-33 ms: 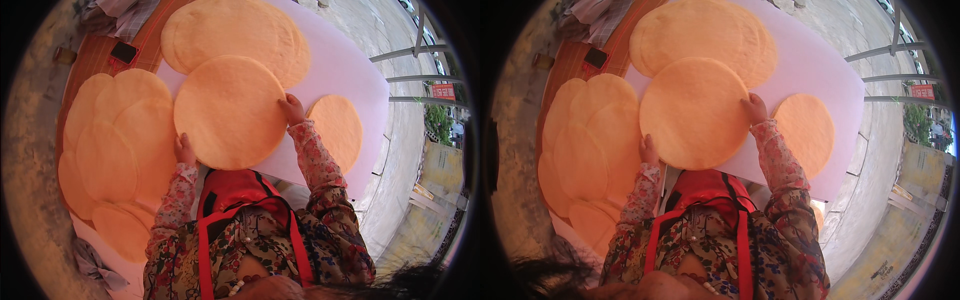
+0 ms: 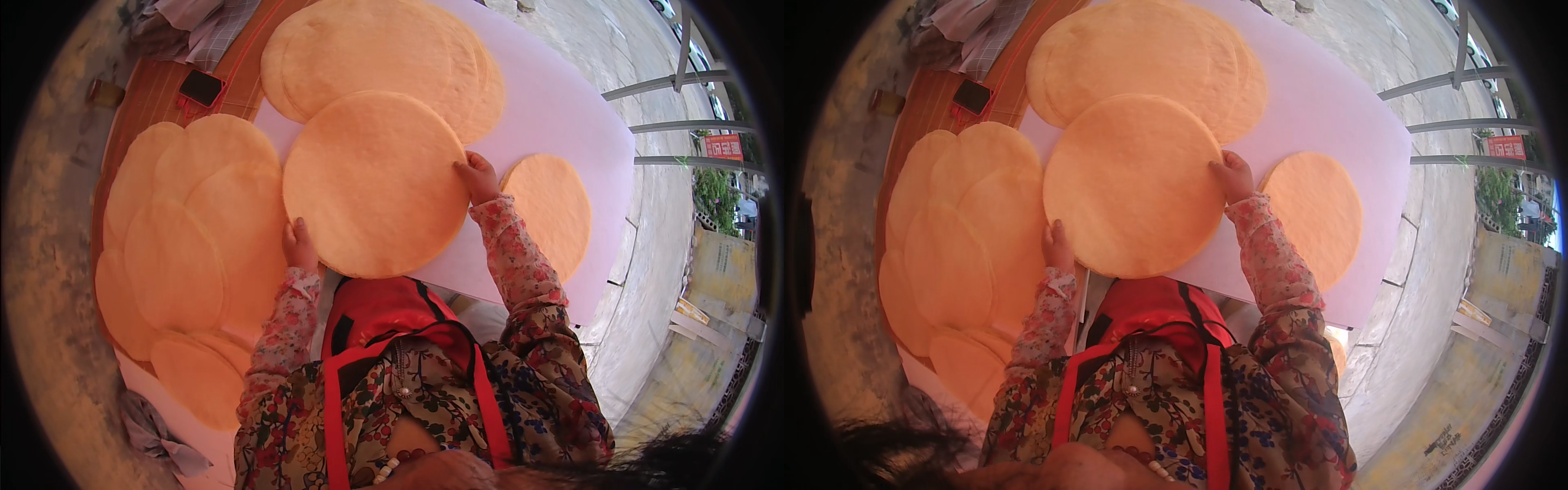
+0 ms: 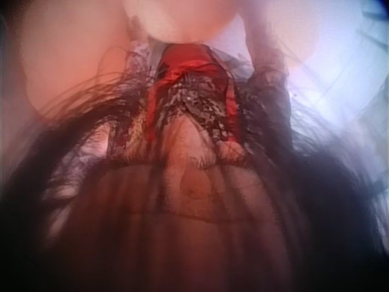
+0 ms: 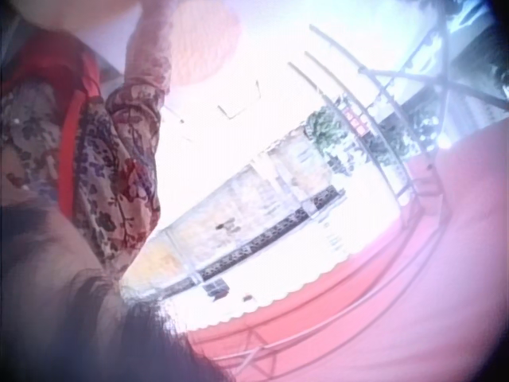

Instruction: The person stacks thin circular sheets by hand and places the stack into a plastic bag, سپس ties the bag shut.

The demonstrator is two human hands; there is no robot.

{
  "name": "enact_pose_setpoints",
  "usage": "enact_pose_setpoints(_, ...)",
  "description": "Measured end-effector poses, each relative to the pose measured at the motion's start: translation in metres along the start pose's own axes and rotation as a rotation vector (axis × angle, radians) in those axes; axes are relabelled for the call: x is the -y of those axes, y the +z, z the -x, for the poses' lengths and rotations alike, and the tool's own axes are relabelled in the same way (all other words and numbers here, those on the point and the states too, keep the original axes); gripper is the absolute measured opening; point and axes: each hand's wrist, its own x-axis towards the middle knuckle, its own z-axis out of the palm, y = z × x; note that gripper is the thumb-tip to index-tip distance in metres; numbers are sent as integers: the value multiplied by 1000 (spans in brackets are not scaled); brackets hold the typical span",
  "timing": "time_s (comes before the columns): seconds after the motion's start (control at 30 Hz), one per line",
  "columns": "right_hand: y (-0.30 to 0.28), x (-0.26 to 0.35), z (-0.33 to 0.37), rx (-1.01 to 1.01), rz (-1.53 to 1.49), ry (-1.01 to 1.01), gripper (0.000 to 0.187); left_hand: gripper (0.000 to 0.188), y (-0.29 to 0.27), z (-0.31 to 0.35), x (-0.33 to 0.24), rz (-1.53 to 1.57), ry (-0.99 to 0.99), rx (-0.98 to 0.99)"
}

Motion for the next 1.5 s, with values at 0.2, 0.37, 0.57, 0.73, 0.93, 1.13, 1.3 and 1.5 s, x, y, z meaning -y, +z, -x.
enact_pose_setpoints(0.2, 10, 8, 92, -41, -270, -177, 29, 28, -42, -7, -110, 37, 143, 276)
enact_pose_setpoints(0.37, -5, -82, 122, -120, -287, 80, 31, 29, -48, -53, -74, -58, 110, 422)
enact_pose_setpoints(0.57, 5, -60, 104, -225, 3, -30, 45, 39, -39, -52, -35, 94, 13, 241)
enact_pose_setpoints(0.73, 5, -95, 66, -368, 505, -397, 53, 40, -39, -32, -8, 58, 208, 81)
enact_pose_setpoints(0.93, 5, -97, 65, -338, 455, -332, 49, 36, -19, -27, -22, -271, 297, -140)
enact_pose_setpoints(1.13, 19, -60, 87, -176, -209, -177, 55, 29, -38, -21, -16, 117, 123, 100)
enact_pose_setpoints(1.3, 13, -40, 99, -116, -240, -235, 51, 22, -52, -9, -42, 157, 96, 276)
enact_pose_setpoints(1.5, -86, 28, 148, -218, -222, -382, 36, 19, 33, 47, -151, 342, 140, 463)
